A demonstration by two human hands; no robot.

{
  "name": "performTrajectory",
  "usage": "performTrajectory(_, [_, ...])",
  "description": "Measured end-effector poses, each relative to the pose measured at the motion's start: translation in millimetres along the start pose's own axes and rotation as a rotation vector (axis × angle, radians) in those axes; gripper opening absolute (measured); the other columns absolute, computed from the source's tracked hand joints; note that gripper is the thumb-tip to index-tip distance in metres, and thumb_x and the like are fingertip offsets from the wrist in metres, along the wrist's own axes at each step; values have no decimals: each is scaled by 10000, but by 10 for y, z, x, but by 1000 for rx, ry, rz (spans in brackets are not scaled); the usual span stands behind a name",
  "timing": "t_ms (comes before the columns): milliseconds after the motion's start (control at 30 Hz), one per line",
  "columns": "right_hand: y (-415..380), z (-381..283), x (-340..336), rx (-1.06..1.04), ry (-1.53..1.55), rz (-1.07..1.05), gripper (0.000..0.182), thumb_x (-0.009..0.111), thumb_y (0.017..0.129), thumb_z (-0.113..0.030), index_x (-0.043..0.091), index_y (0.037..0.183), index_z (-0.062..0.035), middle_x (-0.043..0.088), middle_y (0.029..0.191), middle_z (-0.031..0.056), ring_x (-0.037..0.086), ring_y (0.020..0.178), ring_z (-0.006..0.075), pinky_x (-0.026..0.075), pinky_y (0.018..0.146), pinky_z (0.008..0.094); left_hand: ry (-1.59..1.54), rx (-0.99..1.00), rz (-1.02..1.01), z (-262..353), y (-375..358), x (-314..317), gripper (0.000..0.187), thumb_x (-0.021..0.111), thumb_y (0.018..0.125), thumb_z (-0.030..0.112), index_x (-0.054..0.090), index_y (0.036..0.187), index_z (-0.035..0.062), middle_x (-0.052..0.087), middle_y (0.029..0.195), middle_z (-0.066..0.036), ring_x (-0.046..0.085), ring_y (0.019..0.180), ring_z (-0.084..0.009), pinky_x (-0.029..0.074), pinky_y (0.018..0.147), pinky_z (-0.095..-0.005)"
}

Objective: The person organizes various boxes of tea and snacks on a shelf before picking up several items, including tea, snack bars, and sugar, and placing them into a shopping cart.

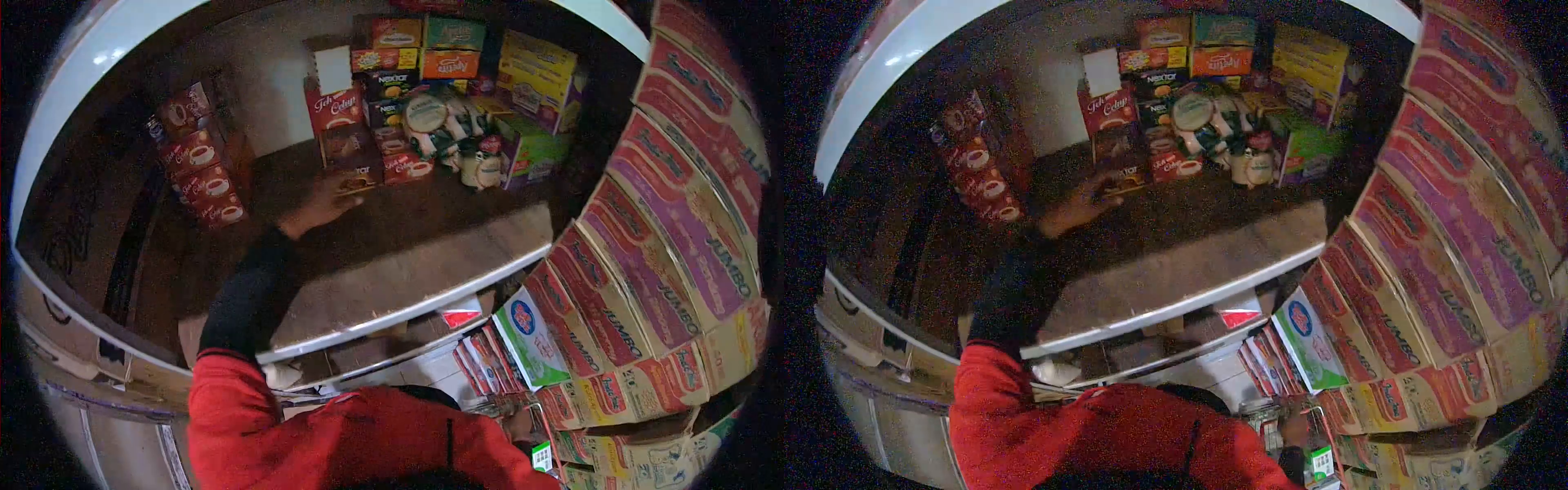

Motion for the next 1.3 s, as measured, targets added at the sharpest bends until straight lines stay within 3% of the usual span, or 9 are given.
performTrajectory(167, [246,-2536,-2135,-575,420,618,232,562,796,12,614,1021,24,628,953,210,616,847,371,476,764,406,-39,59,81,-1093,960,919,713,694,760,383,421,1316,31,470,1275,-204,411,1234,-341,375,1003,-441])
performTrajectory(233, [230,-3113,-2507,-678,414,562,251,592,781,-1,614,1030,18,631,957,169,604,897,352,465,826,397,339,63,214,-1319,1068,1097,831,724,699,437,392,1334,15,455,1279,-216,378,1250,-362,353,1013,-464])
performTrajectory(400, [427,-3861,-2720,-952,326,600,301,638,761,-46,618,1061,-29,612,1028,135,567,987,326,447,871,403,85,81,272,-1489,1040,1097,922,681,680,562,368,1354,17,397,1334,-229,348,1265,-384,312,1027,-502])
performTrajectory(667, [853,-4296,-2599,-1029,267,566,317,655,760,-177,621,1050,-54,598,975,122,563,935,310,459,809,405,321,-63,229,-1159,935,504,737,599,776,570,490,1266,31,418,1321,-235,406,1214,-375,374,974,-466])
performTrajectory(767, [890,-4265,-2593,-1041,293,550,313,649,760,-213,622,1029,-55,589,929,134,555,876,313,462,764,404,-120,-401,119,-1651,764,379,553,570,858,448,528,1241,51,484,1278,-203,496,1128,-337,412,933,-470])
performTrajectory(933, [864,-4254,-2625,-1043,284,565,299,656,731,-122,616,1014,-36,609,950,144,567,882,321,468,736,405,54,-37,-287,-2449,494,676,427,580,900,312,535,1214,26,573,1185,-147,609,966,-308,488,878,-437])
performTrajectory(967, [848,-4256,-2638,-1040,292,568,305,662,728,-118,615,1019,-39,608,945,142,567,875,323,468,735,406,62,-33,-292,-2394,476,641,427,580,900,312,535,1214,26,573,1185,-147,609,966,-308,488,878,-437])
performTrajectory(1133, [895,-4213,-2537,-1007,323,571,309,625,796,-241,608,1035,-46,586,928,144,555,879,333,466,749,413,-1084,-419,-326,-1670,32,276,409,565,917,286,524,1202,-4,558,1201,-173,617,969,-294,529,851,-409])
performTrajectory(1300, [938,-4258,-2589,-900,479,545,351,592,852,-300,610,1064,-21,620,1033,154,566,965,354,455,841,414,-819,-518,-478,-761,-487,50,353,560,923,268,574,1108,-32,600,1044,-178,651,853,-262,578,759,-361])
Point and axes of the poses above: each hand's wrist, its own y-axis towards the middle knuckle, its own x-axis out of the palm, z = x × y, the point moved 4 cm from there along y, towards the middle knuckle
